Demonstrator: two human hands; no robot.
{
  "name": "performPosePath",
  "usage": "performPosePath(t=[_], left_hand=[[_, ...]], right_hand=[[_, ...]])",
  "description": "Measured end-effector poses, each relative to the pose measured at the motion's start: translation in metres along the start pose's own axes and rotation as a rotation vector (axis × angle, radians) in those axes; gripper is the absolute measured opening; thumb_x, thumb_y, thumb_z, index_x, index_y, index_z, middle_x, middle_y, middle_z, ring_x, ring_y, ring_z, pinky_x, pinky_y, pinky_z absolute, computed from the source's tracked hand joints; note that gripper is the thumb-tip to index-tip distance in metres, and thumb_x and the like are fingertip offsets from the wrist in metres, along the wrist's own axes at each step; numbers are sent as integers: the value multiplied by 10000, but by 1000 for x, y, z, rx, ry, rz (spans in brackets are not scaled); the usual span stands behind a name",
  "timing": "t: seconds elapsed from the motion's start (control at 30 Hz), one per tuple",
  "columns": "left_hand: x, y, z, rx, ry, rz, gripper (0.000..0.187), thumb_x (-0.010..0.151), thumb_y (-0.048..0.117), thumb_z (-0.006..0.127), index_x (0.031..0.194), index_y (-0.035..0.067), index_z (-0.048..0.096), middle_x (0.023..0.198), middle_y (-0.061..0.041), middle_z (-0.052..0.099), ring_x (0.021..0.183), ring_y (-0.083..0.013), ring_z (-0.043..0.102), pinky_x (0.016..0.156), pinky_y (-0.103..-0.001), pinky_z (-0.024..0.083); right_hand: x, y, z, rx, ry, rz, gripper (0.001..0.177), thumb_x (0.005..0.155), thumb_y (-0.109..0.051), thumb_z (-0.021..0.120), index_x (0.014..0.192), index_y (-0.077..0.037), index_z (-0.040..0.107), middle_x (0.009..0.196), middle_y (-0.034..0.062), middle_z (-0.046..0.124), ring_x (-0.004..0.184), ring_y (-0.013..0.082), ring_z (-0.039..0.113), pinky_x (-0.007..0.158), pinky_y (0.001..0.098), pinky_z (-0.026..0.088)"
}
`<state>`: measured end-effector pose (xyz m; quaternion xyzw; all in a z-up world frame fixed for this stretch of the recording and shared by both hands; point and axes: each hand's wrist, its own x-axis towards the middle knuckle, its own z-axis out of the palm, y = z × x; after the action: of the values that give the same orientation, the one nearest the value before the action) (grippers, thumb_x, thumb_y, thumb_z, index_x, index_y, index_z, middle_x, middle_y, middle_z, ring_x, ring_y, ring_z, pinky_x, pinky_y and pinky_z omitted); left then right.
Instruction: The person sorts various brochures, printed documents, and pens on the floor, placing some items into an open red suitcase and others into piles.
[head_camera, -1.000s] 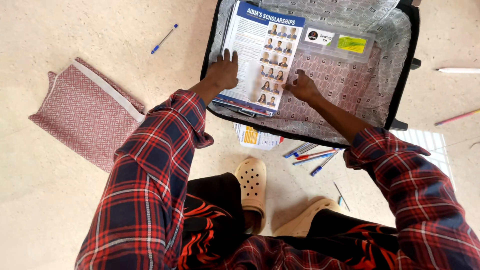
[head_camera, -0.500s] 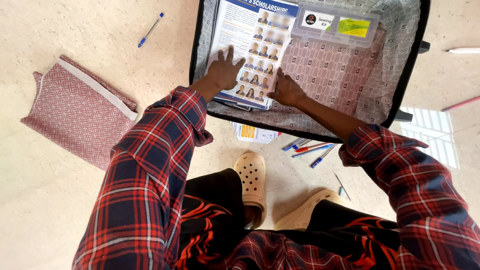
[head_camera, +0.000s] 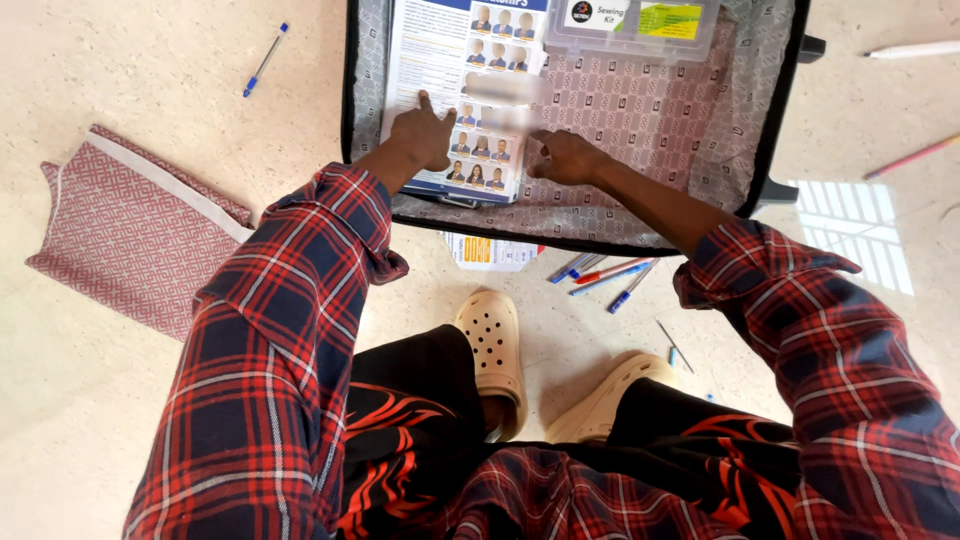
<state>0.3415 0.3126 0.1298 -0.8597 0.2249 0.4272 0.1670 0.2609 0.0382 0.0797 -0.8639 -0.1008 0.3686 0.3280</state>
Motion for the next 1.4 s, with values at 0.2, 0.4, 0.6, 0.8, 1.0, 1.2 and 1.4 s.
performPosePath(t=[0.2, 0.4, 0.6, 0.8, 1.0, 1.2, 1.4], left_hand=[[-3, 0, -11, 6, 31, 4, 991, 865, 493, 750, 1649, 176, 234, 1648, -360, 119, 1325, -492, 536, 1031, -535, 513], [-28, 46, -41, -15, 232, 253, 661, 930, 374, 699, 1477, 65, 493, 1537, -303, 415, 1229, -472, 597, 958, -563, 533], [-115, 171, -70, -245, 519, 812, 244, 955, 178, 645, 1149, 35, 681, 1095, -148, 732, 1009, -350, 707, 873, -492, 576], [-192, 282, -51, -156, 228, 1022, 197, 899, 207, 658, 1038, 71, 692, 962, -132, 742, 876, -357, 705, 768, -517, 549], [-145, 370, 50, -148, 188, 1036, 183, 927, 230, 678, 1009, 66, 680, 956, -149, 714, 900, -380, 692, 767, -528, 541], [-93, 439, 143, -336, 470, 1038, 210, 866, 120, 696, 1067, 59, 688, 1076, -116, 663, 1028, -327, 649, 794, -481, 552], [-76, 458, 153, -312, 645, 1042, 220, 816, 78, 679, 1035, 81, 706, 1035, -69, 629, 993, -276, 616, 806, -426, 541]], right_hand=[[-74, -5, -28, 54, 207, -59, 651, 901, -259, 745, 1472, -36, 525, 1264, 215, 681, 1076, 360, 697, 953, 443, 559], [-178, 7, -50, 82, 500, -201, 350, 978, -62, 691, 1316, 2, 631, 1249, 218, 655, 1007, 304, 717, 831, 400, 622], [-288, 49, -48, 81, 838, -233, 223, 1034, 85, 623, 1239, 18, 682, 1133, 179, 688, 951, 265, 714, 787, 371, 598], [-375, 105, -18, 61, 1010, -221, 152, 1041, 105, 617, 1164, 43, 681, 1205, 191, 712, 1020, 272, 719, 793, 371, 595], [-407, 214, 86, 112, 487, 235, 226, 1039, -79, 643, 1255, -24, 682, 1185, 195, 724, 1007, 305, 731, 836, 422, 617], [-437, 226, 190, 111, 61, 464, 325, 1010, -262, 631, 1282, -88, 664, 1184, 122, 755, 1006, 297, 744, 899, 489, 611], [-429, 175, 217, 155, -53, 599, 358, 973, -410, 661, 1174, -118, 707, 1058, 139, 773, 945, 318, 743, 788, 473, 621]])
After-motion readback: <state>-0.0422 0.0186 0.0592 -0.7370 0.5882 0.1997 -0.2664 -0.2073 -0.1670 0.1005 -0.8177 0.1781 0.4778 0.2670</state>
